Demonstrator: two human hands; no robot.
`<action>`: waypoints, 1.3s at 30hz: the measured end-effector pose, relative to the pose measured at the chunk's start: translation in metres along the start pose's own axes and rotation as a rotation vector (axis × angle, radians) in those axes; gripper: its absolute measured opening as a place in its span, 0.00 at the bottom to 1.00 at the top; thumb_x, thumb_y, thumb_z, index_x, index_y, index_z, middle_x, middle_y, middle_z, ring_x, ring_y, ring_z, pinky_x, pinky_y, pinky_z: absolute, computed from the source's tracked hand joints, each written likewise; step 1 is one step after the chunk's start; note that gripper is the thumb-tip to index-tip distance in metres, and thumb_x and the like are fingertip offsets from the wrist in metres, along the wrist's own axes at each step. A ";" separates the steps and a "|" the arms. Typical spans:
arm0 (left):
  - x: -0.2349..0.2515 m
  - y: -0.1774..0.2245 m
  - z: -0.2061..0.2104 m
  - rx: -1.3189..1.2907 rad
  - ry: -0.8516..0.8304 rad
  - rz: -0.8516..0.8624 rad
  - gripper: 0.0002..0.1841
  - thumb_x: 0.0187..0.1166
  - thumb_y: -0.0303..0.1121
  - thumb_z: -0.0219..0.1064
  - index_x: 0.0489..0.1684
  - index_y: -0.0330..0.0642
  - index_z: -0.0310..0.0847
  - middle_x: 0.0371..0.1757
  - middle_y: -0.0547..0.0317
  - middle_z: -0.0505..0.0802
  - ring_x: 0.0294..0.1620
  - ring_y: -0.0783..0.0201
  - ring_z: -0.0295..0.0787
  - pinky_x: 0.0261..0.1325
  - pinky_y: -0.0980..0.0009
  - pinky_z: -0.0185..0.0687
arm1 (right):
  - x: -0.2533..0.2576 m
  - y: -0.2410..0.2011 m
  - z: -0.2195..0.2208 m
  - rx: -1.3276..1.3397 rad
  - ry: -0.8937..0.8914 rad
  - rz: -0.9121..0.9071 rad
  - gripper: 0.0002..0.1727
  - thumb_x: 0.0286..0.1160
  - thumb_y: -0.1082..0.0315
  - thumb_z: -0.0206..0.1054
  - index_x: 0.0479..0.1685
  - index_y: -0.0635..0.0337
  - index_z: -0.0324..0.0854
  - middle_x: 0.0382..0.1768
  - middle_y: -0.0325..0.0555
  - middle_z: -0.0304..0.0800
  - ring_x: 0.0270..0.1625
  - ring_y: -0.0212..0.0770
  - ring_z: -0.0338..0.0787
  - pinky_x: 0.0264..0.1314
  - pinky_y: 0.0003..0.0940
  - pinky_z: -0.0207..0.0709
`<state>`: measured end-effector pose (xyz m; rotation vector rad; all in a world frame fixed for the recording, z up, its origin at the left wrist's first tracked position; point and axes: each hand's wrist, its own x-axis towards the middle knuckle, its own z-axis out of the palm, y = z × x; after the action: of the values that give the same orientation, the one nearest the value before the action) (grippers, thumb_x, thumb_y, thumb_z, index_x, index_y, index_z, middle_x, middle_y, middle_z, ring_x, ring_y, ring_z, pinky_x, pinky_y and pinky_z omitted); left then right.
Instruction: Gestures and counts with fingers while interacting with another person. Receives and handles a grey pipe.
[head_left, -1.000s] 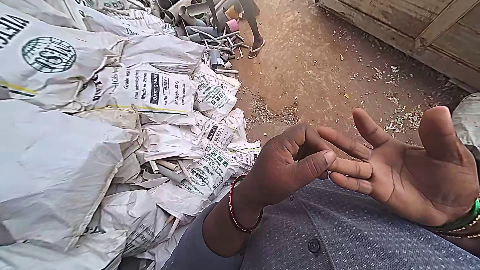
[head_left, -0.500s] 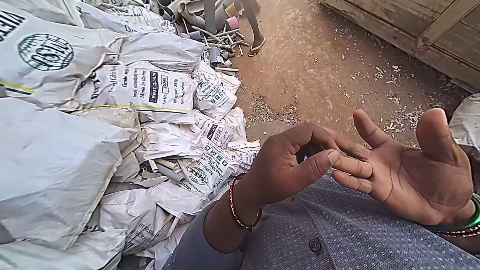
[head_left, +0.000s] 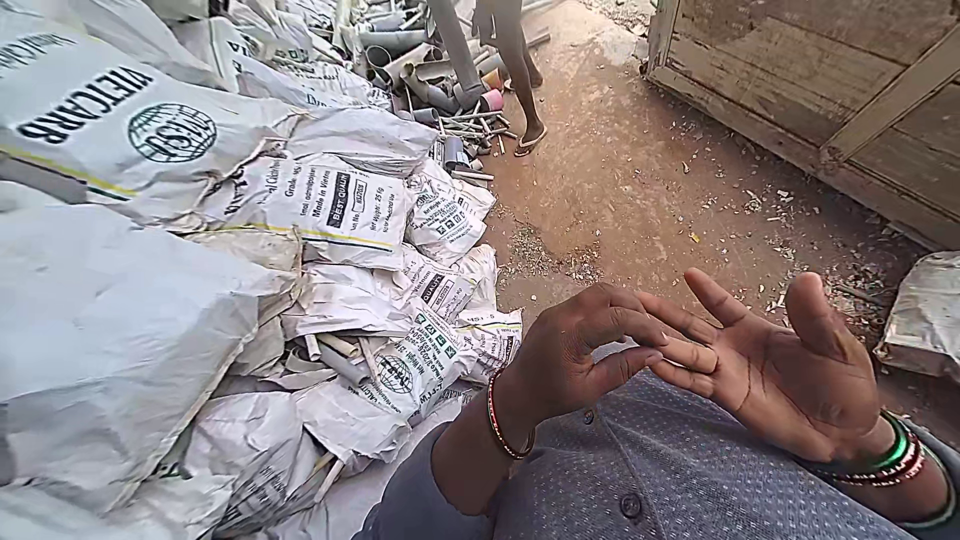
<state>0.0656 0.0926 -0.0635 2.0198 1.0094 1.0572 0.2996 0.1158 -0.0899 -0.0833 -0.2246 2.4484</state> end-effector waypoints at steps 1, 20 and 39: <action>0.000 -0.002 0.001 0.011 0.008 0.001 0.11 0.85 0.37 0.67 0.45 0.38 0.88 0.47 0.54 0.92 0.49 0.77 0.86 0.50 0.85 0.79 | 0.002 -0.001 -0.001 -0.024 0.000 -0.004 0.42 0.77 0.33 0.61 0.86 0.48 0.67 0.82 0.57 0.76 0.77 0.60 0.83 0.81 0.51 0.76; -0.057 -0.123 -0.069 0.099 0.496 -0.532 0.15 0.81 0.37 0.66 0.55 0.37 0.89 0.56 0.53 0.92 0.36 0.80 0.84 0.42 0.83 0.82 | 0.211 -0.074 -0.055 -0.693 0.623 -0.022 0.29 0.98 0.51 0.32 0.82 0.59 0.62 0.64 0.50 0.88 0.59 0.43 0.94 0.57 0.37 0.87; 0.019 -0.304 -0.271 0.009 0.519 -0.894 0.16 0.85 0.38 0.63 0.61 0.39 0.87 0.59 0.51 0.91 0.44 0.67 0.89 0.54 0.68 0.85 | 0.585 -0.140 -0.076 -0.826 0.806 -0.047 0.21 0.96 0.56 0.46 0.75 0.59 0.70 0.56 0.46 0.90 0.49 0.36 0.91 0.48 0.31 0.83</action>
<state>-0.2623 0.3101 -0.1706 1.0505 1.9232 1.0415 -0.0574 0.6031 -0.1398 -1.3467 -0.8184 1.9250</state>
